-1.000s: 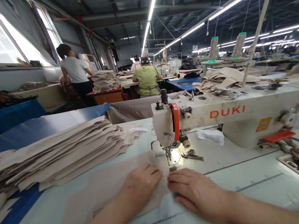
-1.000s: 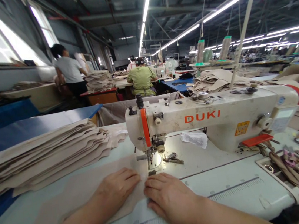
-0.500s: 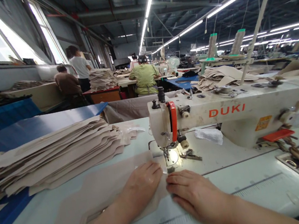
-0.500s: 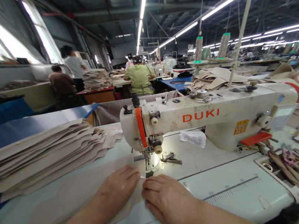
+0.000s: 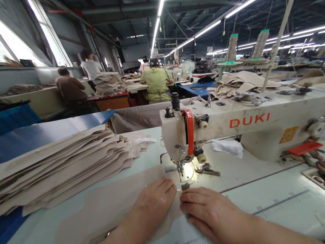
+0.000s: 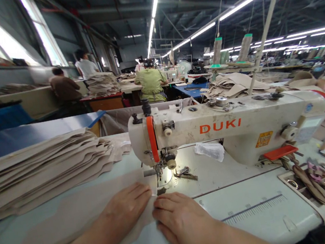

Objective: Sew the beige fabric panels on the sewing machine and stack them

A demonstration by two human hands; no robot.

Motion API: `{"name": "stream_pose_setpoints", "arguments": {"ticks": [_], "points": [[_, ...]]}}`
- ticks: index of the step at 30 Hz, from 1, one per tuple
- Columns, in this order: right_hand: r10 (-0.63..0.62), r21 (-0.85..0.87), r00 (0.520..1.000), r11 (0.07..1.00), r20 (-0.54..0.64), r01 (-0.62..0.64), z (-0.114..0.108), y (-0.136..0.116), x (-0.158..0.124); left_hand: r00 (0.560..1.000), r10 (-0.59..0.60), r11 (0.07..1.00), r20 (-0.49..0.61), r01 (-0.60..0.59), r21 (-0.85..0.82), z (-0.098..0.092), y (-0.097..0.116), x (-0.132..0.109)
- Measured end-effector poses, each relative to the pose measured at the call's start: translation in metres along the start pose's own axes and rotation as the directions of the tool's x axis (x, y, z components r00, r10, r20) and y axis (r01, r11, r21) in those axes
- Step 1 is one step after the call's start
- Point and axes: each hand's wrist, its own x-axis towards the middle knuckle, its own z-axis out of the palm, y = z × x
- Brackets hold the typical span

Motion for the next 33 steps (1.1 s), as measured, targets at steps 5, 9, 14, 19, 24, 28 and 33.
{"name": "stream_pose_setpoints", "arguments": {"ticks": [5,9,14,19,24,28,33], "points": [[-0.002,0.036,1.000,0.999,-0.001,0.002,-0.002,0.003,0.002,1.000,0.014,1.000,0.018,-0.014,0.020,-0.001,0.000,-0.001],[0.057,0.014,0.998,0.998,0.031,-0.057,-0.011,0.004,0.010,1.000,0.028,0.999,-0.010,-0.028,0.017,-0.001,-0.001,-0.002],[0.096,-0.182,0.992,0.980,0.088,-0.078,-0.015,0.013,0.025,0.997,0.021,1.000,-0.071,-0.020,0.012,-0.007,0.003,-0.005],[0.007,-0.291,0.996,0.957,0.084,0.017,-0.009,0.024,0.032,0.996,-0.053,0.998,-0.076,0.050,-0.039,-0.016,0.010,-0.013],[-0.049,-0.312,0.998,0.948,0.048,0.062,-0.007,0.030,0.033,0.995,-0.090,0.993,-0.028,0.088,-0.072,-0.014,0.009,-0.015],[-0.046,-0.312,0.999,0.949,-0.006,0.042,-0.006,0.035,0.033,0.996,-0.087,0.993,-0.018,0.085,-0.079,-0.008,0.006,-0.008],[0.018,-0.315,0.999,0.948,-0.037,-0.029,-0.006,0.040,0.032,0.996,-0.071,0.996,-0.050,0.068,-0.052,0.000,0.003,0.002]]}}
